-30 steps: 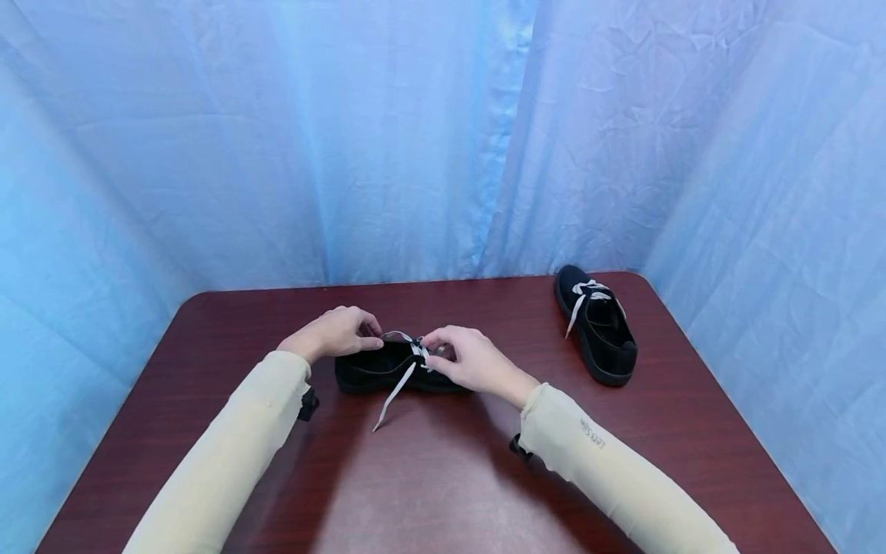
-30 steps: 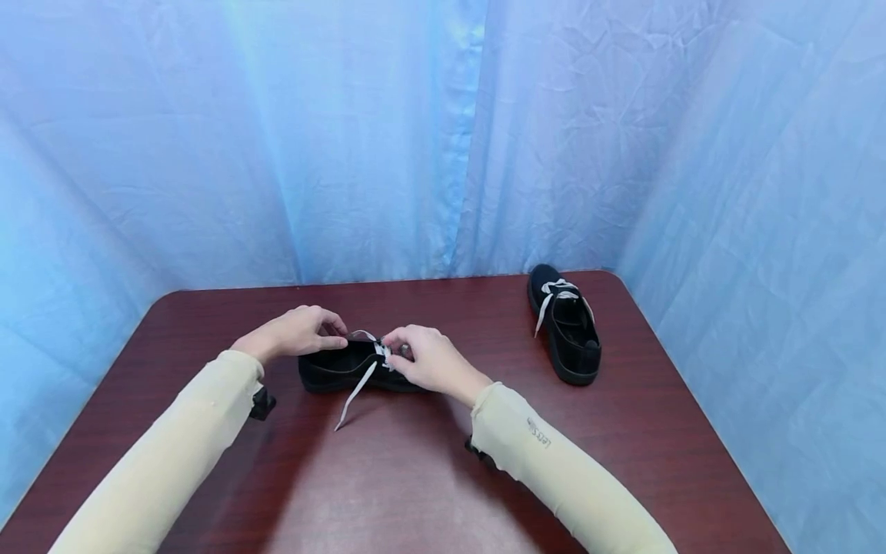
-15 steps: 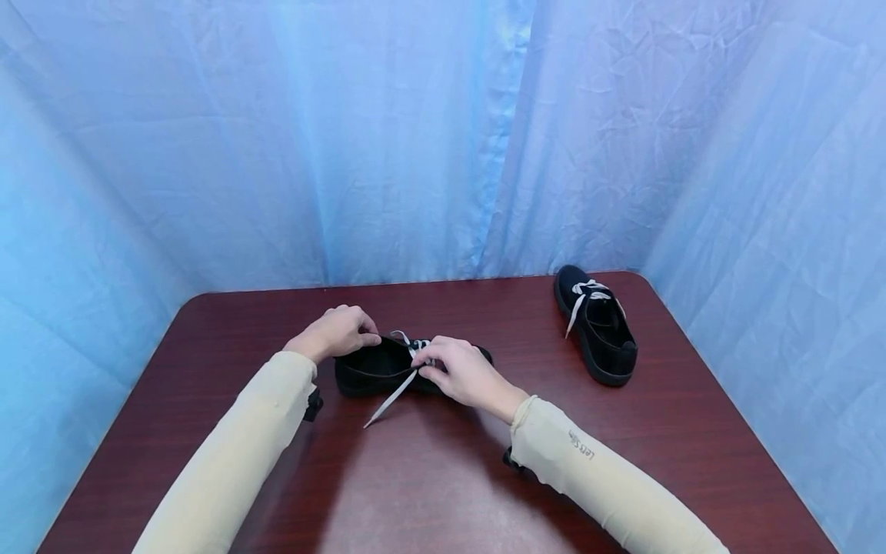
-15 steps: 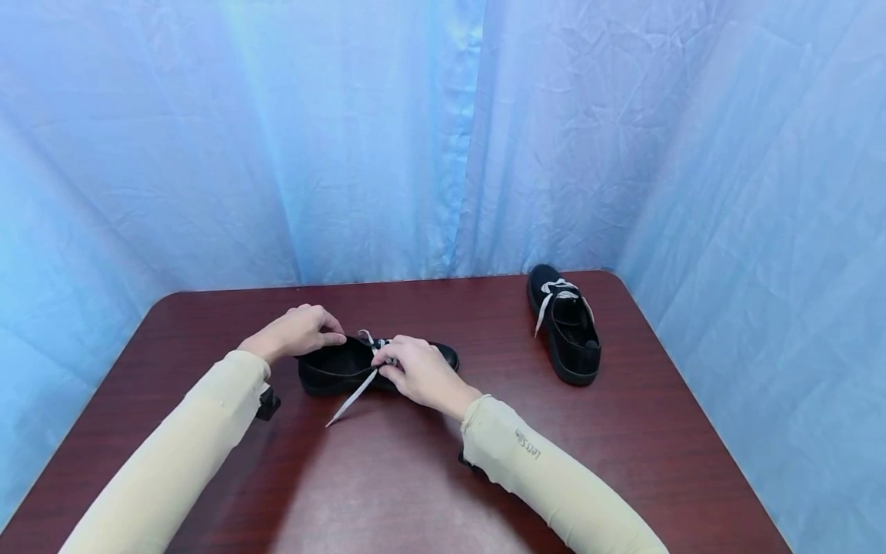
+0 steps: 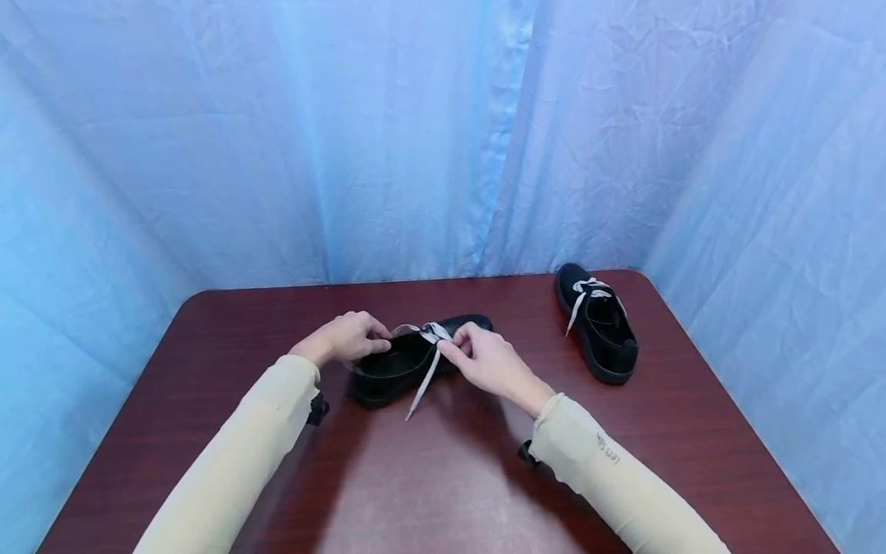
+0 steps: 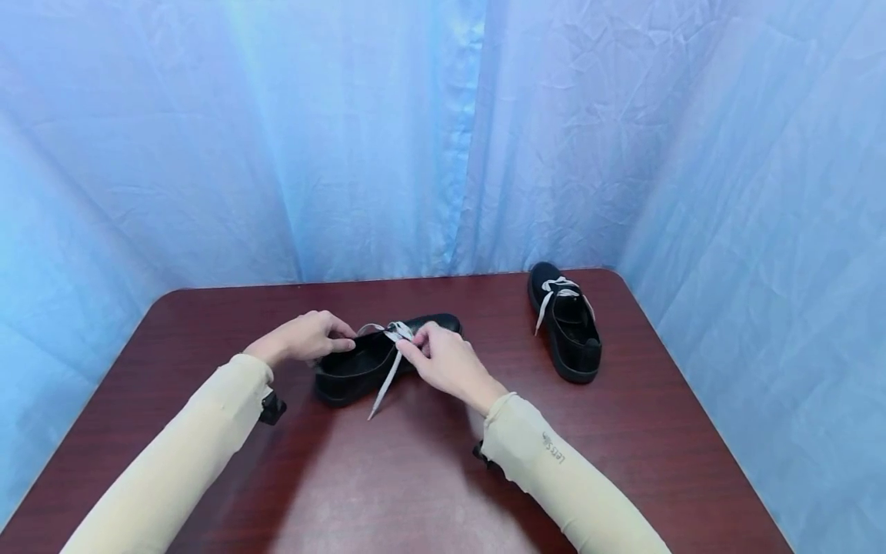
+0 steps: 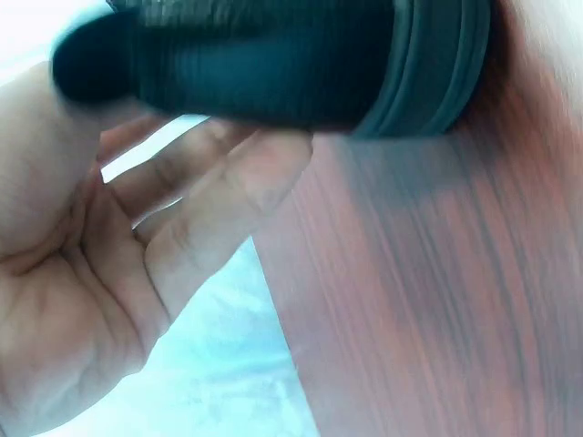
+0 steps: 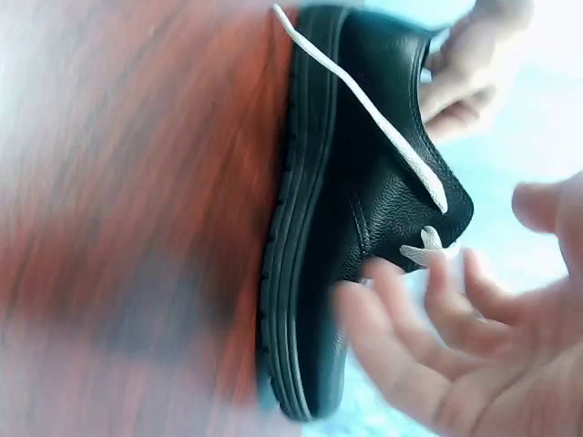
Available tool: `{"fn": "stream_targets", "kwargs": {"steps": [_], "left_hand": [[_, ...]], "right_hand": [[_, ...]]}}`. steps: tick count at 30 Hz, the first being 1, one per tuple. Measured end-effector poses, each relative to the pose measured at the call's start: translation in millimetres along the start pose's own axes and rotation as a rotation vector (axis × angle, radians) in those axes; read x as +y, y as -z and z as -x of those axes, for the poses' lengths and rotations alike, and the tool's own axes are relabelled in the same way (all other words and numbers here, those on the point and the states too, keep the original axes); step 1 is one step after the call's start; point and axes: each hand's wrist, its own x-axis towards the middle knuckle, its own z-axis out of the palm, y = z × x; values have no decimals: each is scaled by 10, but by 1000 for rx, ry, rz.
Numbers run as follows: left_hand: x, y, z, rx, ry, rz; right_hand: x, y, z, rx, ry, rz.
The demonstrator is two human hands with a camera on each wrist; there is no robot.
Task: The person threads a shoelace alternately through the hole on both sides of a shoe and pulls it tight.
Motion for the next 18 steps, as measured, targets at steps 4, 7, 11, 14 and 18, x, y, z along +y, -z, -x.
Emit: {"fn": "stream_targets", "kwargs": {"steps": [4,7,11,14,18], "left_hand": [[68,-110,-16,-76,31,226],[142,-217,-49,-85,21,298],[289,-358,-116,-71,16,343],[409,-468,-168,-49,16,382],[572,-628,-245,17,18,439]], "right_hand": [[69,67,6,-184,-194,75],[109,86,1,-278,-270,86],[153,136,-10,-299,-269,73],[205,199,-30,-288,-253,56],[322,278,-71,-234,-273,1]]}}
